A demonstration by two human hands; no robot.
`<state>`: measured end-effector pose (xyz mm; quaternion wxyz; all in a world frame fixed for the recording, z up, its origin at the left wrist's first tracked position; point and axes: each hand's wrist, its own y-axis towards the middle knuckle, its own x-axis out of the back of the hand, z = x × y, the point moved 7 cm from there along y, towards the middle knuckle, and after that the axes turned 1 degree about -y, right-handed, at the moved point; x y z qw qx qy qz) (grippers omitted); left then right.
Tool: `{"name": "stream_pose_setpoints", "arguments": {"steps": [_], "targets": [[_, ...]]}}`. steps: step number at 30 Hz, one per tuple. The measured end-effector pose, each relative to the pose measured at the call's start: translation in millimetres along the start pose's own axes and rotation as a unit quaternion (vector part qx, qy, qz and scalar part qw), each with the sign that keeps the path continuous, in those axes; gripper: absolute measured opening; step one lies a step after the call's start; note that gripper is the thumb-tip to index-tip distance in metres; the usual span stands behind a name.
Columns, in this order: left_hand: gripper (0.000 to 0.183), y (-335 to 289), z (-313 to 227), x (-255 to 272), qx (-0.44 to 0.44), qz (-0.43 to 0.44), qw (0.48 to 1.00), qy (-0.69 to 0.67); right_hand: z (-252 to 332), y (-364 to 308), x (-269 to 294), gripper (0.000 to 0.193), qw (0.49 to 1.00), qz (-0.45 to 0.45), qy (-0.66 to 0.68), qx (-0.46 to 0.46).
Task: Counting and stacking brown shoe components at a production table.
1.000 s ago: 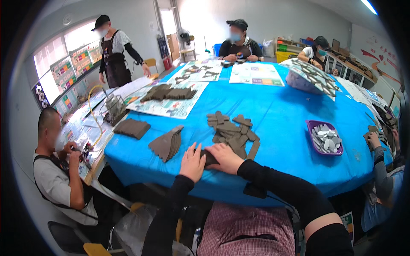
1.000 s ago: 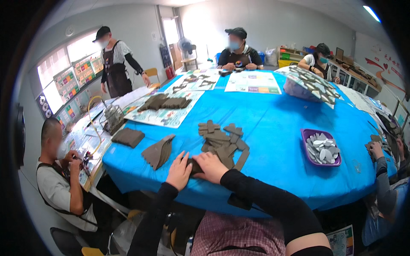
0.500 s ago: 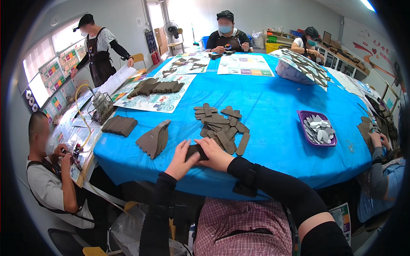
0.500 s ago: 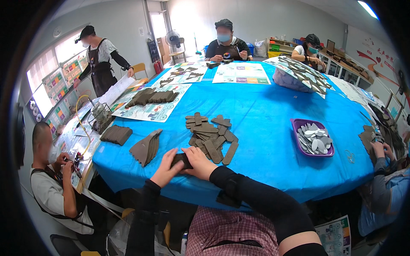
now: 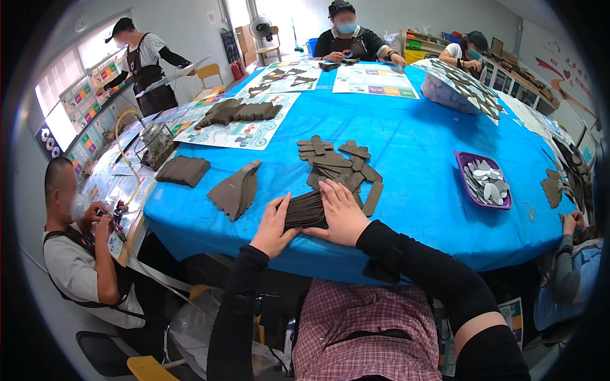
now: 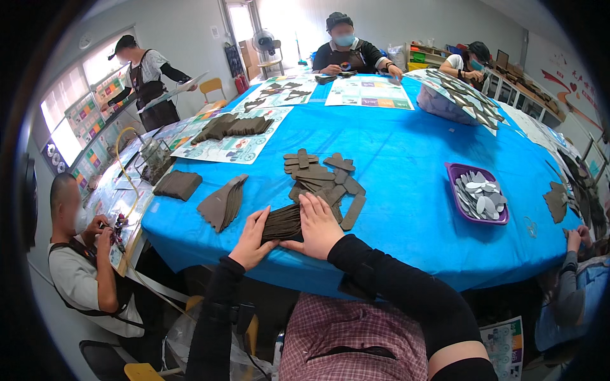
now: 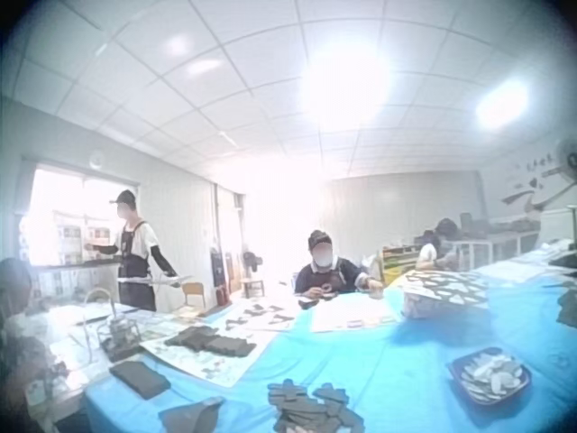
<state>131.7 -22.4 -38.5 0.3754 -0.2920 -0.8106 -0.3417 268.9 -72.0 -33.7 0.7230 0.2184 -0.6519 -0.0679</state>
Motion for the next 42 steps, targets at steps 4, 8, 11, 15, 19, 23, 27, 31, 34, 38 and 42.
{"name": "stream_pose_setpoints", "arguments": {"steps": [4, 8, 11, 15, 19, 23, 27, 31, 34, 38, 42], "targets": [[0.077, -2.3, 14.5, 0.1, 0.036, -0.007, 0.996, -0.080, -8.7, -0.5, 6.4, 0.095, 0.999, -0.022, 0.022, 0.017], [0.081, 0.5, 12.5, -2.7, 0.017, -0.009, 0.996, -0.084, -6.8, -0.6, -4.5, 0.097, 0.999, -0.014, 0.017, 0.033], [0.083, 3.3, 9.9, -7.1, 0.001, 0.014, 0.998, -0.069, -1.6, 2.8, -4.1, 0.098, 1.000, -0.022, 0.009, 0.014], [0.081, 3.4, 16.0, -4.9, 0.024, 0.015, 0.993, -0.116, -5.7, 4.3, 1.8, 0.098, 0.999, -0.039, -0.004, 0.008], [0.078, 2.0, 20.7, -5.9, 0.031, 0.021, 0.990, -0.138, -8.7, 5.7, -1.6, 0.097, 1.000, -0.015, -0.002, 0.006], [0.078, 2.4, 21.9, -5.5, 0.033, 0.018, 0.990, -0.138, -9.4, 6.7, -7.3, 0.097, 1.000, -0.011, -0.012, 0.010], [0.078, 3.2, 17.2, -4.2, 0.027, 0.024, 0.989, -0.141, -3.3, 7.3, -6.3, 0.097, 0.998, -0.055, 0.005, 0.015], [0.079, 0.7, 16.5, -2.4, 0.026, 0.026, 0.990, -0.133, -14.5, 13.3, 0.7, 0.094, 0.999, -0.024, 0.024, 0.006], [0.078, 1.9, 17.5, -2.8, 0.022, 0.014, 0.990, -0.138, -16.2, 16.8, -1.2, 0.087, 0.998, -0.014, 0.053, 0.024], [0.077, 5.6, 21.0, -0.9, 0.042, 0.016, 0.992, -0.115, -12.3, 15.4, 0.7, 0.069, 0.992, -0.062, 0.090, 0.066], [0.072, -2.1, 17.8, 6.7, 0.017, 0.021, 0.999, -0.030, -6.9, 16.3, 2.8, 0.059, 0.992, -0.055, 0.097, 0.064]]}}
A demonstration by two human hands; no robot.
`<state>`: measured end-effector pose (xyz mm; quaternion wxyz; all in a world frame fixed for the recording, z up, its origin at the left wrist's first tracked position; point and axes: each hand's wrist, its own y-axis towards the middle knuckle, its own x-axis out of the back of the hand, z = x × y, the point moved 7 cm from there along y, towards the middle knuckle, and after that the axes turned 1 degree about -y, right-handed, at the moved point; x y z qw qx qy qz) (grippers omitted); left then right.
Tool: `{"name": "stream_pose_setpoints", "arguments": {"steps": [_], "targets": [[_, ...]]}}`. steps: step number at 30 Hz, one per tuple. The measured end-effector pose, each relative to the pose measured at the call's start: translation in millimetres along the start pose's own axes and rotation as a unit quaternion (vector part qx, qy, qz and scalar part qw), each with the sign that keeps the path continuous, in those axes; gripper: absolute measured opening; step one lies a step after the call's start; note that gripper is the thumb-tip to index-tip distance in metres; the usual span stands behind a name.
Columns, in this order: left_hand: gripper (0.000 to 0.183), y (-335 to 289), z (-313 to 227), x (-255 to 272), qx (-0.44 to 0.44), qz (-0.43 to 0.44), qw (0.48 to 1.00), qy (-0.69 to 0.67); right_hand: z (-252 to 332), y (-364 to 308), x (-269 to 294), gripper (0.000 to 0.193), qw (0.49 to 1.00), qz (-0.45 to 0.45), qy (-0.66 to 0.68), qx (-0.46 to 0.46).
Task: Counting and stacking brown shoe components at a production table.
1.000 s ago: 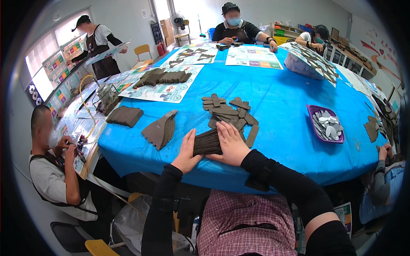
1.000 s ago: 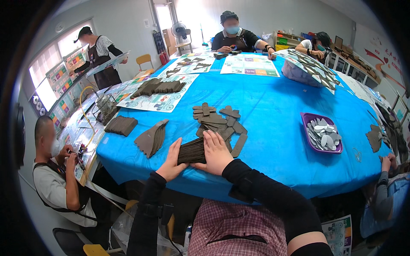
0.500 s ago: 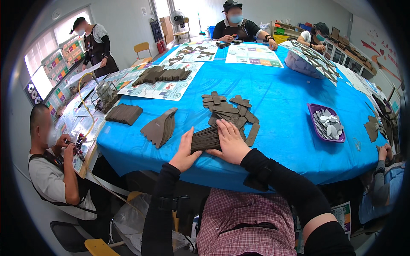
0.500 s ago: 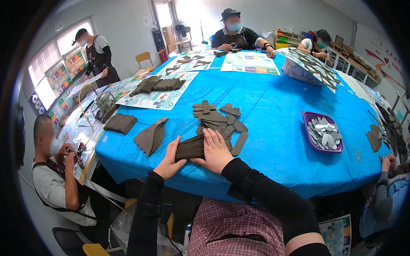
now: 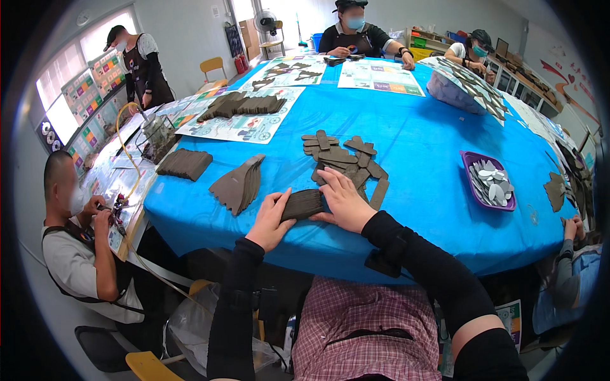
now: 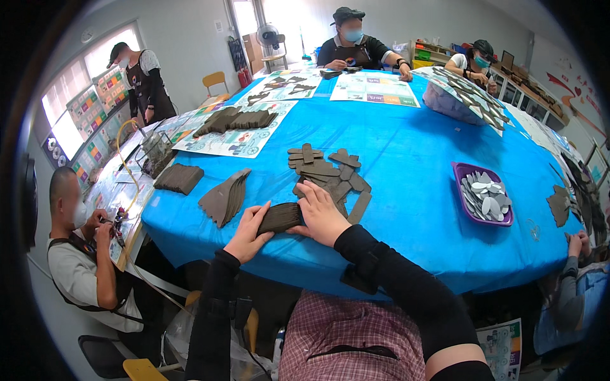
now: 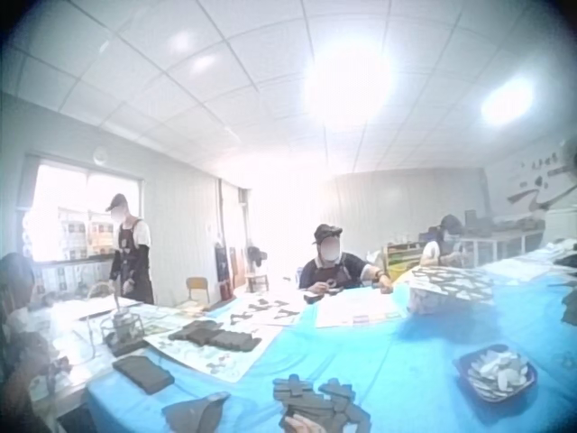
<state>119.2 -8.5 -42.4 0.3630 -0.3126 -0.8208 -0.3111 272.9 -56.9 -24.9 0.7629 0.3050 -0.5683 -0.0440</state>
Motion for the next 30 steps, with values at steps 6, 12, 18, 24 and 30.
{"name": "stream_pose_setpoints", "arguments": {"steps": [6, 12, 18, 24, 30], "targets": [[0.073, 3.1, -0.8, 10.5, 0.010, 0.002, 1.000, -0.018, 4.8, 3.2, 11.5, 0.061, 0.999, -0.030, 0.033, 0.018], [0.073, -0.5, -13.7, 29.5, 0.011, 0.005, 0.996, -0.084, 19.8, 21.8, 16.0, 0.053, 0.991, 0.069, 0.093, 0.069], [0.080, -14.1, -15.1, 18.1, -0.005, -0.056, 0.993, -0.108, 11.5, 9.4, 12.5, 0.048, 0.974, 0.053, 0.221, -0.014], [0.072, -24.7, 3.7, 7.8, 0.056, -0.128, 0.947, -0.290, 20.1, 11.8, 21.9, 0.047, 0.980, 0.044, 0.195, 0.000], [0.082, -5.5, 11.4, -6.7, 0.125, -0.158, 0.872, -0.446, 13.8, 4.8, 2.2, 0.053, 0.977, 0.084, 0.195, -0.020]]}}
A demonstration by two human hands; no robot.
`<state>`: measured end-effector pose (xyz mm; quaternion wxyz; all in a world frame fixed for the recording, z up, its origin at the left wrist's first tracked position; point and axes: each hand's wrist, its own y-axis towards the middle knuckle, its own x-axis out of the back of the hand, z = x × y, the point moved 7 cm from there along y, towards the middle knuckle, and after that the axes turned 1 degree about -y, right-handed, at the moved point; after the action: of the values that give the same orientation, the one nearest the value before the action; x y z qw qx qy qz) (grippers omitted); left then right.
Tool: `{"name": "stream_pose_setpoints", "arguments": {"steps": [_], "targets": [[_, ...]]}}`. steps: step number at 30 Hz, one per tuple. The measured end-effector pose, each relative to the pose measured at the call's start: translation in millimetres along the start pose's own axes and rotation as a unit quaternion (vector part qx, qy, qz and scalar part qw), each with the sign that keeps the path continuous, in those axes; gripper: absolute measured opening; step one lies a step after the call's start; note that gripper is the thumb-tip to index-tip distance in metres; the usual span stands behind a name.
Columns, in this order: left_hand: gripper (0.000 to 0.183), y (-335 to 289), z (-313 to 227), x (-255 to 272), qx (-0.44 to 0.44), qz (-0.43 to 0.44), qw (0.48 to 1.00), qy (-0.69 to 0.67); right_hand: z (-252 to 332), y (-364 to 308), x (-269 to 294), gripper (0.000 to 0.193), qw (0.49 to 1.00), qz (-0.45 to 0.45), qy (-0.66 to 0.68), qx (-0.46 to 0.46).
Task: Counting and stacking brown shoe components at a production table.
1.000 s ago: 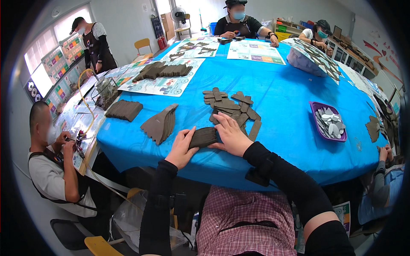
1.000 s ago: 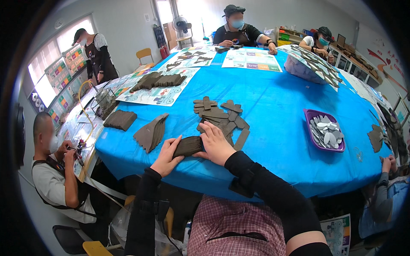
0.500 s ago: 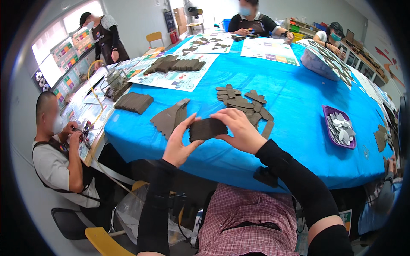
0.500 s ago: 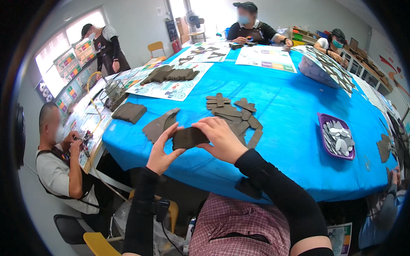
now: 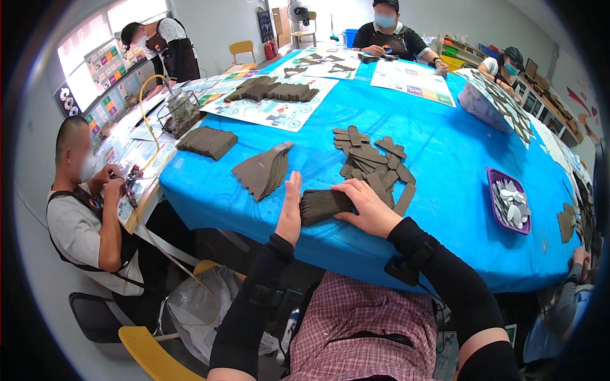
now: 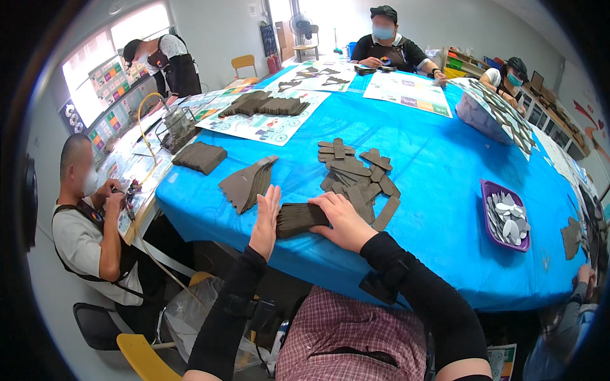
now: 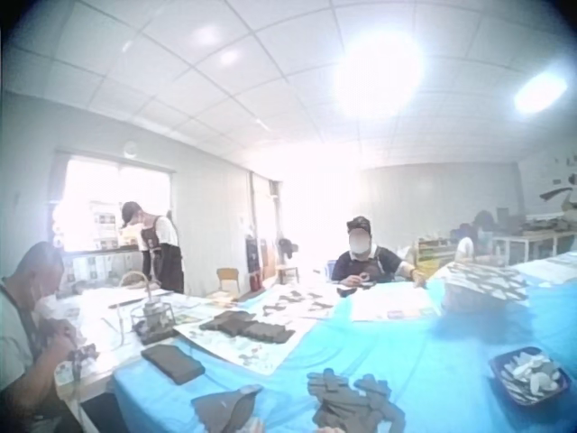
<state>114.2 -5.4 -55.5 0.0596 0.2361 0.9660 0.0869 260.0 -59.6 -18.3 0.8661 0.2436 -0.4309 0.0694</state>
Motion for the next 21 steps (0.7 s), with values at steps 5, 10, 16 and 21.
{"name": "stream_pose_setpoints", "arguments": {"steps": [5, 10, 16, 21], "targets": [[0.089, 5.5, -2.4, -7.6, 0.013, -0.021, 0.995, -0.094, -6.5, -3.7, -11.8, 0.065, 1.000, -0.001, -0.028, -0.010], [0.093, 7.4, -4.1, -7.7, 0.035, -0.008, 0.991, -0.125, -5.5, -5.4, -15.3, 0.069, 0.998, -0.002, -0.059, 0.008], [0.086, 14.1, 1.5, 2.8, -0.014, -0.011, 1.000, 0.018, -2.2, -5.5, -18.3, 0.069, 0.997, 0.005, -0.073, 0.015], [0.058, -5.9, -20.7, -23.7, -0.192, 0.078, 0.881, 0.425, -4.1, -9.0, -12.2, 0.075, 0.996, 0.010, -0.086, 0.028]]}}
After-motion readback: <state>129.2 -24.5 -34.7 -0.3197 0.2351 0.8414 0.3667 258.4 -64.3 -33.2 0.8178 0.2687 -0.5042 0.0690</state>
